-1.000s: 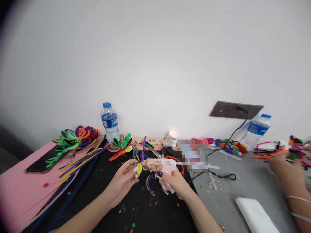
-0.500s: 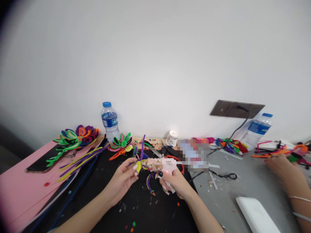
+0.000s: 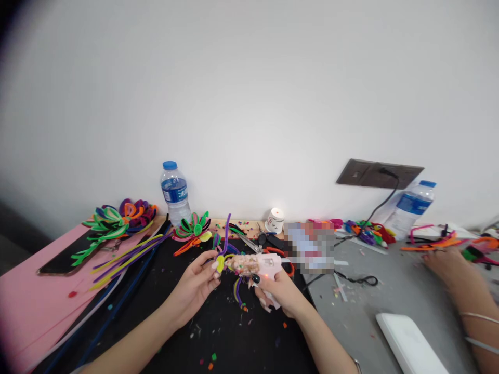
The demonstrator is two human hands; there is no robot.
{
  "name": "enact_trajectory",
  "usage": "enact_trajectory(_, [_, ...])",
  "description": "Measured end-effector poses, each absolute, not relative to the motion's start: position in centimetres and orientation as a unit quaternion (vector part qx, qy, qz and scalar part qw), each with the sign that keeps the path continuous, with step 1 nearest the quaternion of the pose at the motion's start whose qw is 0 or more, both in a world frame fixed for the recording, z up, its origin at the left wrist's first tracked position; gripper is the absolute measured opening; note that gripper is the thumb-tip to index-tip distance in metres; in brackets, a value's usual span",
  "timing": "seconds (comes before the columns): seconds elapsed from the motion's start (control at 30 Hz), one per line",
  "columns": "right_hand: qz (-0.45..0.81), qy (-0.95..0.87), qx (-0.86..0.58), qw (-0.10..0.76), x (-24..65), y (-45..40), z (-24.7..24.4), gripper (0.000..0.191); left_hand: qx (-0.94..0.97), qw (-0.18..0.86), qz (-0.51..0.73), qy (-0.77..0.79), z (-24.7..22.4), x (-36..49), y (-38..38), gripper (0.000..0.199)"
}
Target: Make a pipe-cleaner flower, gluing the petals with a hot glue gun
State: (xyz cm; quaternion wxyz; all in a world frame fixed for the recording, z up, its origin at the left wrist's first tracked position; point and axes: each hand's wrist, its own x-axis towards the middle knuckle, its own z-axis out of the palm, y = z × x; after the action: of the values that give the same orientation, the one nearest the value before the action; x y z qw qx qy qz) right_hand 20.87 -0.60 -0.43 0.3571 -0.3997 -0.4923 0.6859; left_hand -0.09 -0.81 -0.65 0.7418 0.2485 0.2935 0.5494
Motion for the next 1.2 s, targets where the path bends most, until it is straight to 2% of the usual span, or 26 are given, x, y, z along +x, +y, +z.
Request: enact_trajectory(1.2, [0.686, -0.482, -0.399, 0.371, 20.83, -0.68, 0.02, 0.036, 0.263, 0.752, 0.524, 0.301, -0.20, -0.06, -0.99, 0.021])
